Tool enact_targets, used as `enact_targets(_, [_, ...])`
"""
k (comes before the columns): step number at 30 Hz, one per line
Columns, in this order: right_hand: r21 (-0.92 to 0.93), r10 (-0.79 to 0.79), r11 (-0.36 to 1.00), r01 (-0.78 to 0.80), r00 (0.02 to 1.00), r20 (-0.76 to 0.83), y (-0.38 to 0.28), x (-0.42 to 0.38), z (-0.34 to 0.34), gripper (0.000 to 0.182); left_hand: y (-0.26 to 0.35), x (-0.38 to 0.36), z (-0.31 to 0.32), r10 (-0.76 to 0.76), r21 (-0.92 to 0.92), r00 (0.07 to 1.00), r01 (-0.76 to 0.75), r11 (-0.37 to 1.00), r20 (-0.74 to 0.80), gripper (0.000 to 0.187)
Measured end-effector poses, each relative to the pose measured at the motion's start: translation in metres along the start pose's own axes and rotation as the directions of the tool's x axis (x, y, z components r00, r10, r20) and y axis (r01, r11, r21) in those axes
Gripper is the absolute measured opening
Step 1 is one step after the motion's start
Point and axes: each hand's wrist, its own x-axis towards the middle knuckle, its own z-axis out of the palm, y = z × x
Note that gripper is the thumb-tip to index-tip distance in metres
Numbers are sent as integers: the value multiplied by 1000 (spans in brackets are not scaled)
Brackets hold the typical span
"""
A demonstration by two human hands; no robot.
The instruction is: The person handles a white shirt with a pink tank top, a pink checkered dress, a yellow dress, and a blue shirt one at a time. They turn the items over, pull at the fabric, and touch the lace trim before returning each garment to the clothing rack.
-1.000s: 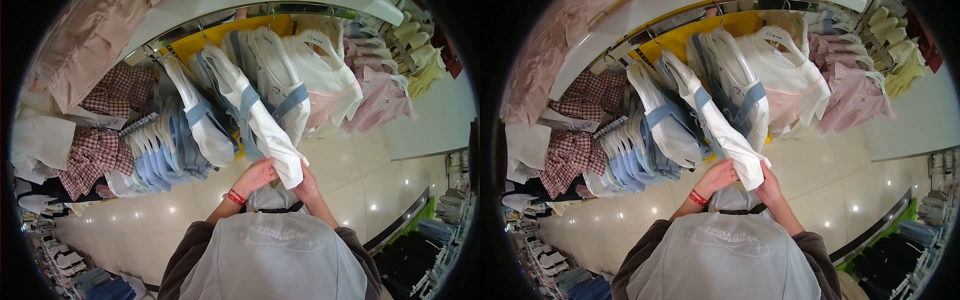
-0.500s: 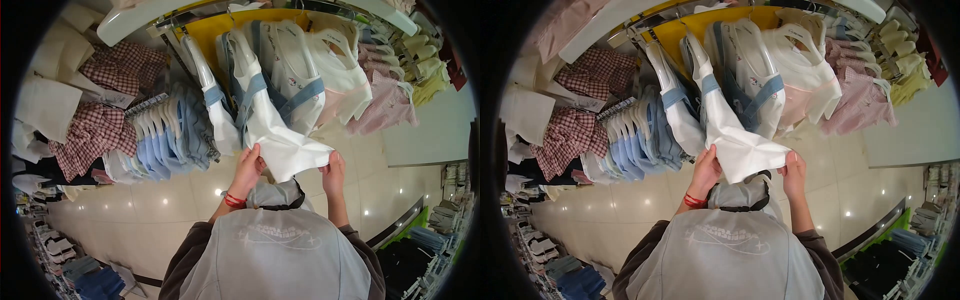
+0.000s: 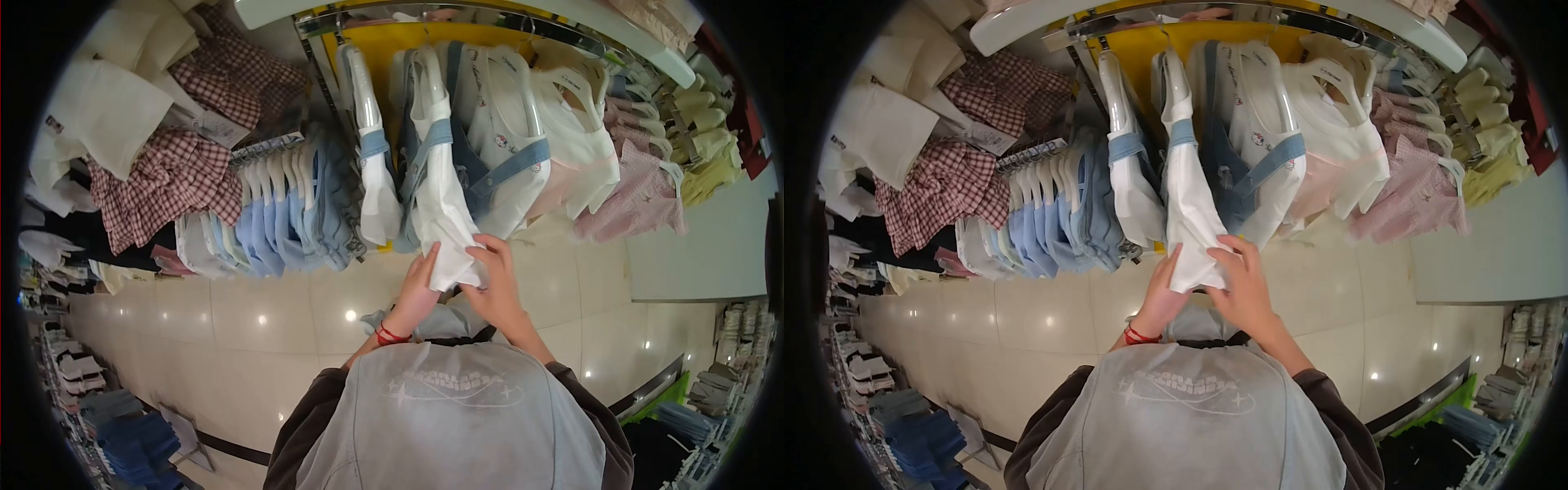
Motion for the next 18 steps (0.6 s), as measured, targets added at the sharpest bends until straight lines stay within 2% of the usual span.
enact_targets(2, [21,6,1000,-7,1000,18,10,1,-7,37,8,-8,6,-100,-20,995,100,995,19,40])
enact_targets(5, [-11,72,997,-71,997,10,17,7,-18,27,11,-15,12,-64,137,998,67,988,-24,45])
enact_targets(8, [-44,169,984,-170,985,-14,24,8,-16,19,12,-17,9,-52,229,999,50,972,2,45])
enact_targets(11, [-51,256,965,-255,967,7,37,-4,-9,11,9,-17,3,-129,463,987,72,884,92,44])
enact_targets(13, [-84,258,963,-257,966,4,39,-9,-11,8,-5,-13,-2,-88,525,980,-18,851,177,43])
enact_targets(14, [-104,267,957,-271,962,-52,43,-13,-13,7,-13,-10,-7,-71,553,973,-64,831,220,43])
enact_targets(17, [-148,245,949,-277,947,-207,59,-22,-30,4,-26,0,-24,-62,740,985,-78,668,159,44])
enact_targets(18, [-157,207,955,-250,946,-248,60,-21,-40,3,-24,2,-24,-104,726,983,-41,687,154,44])
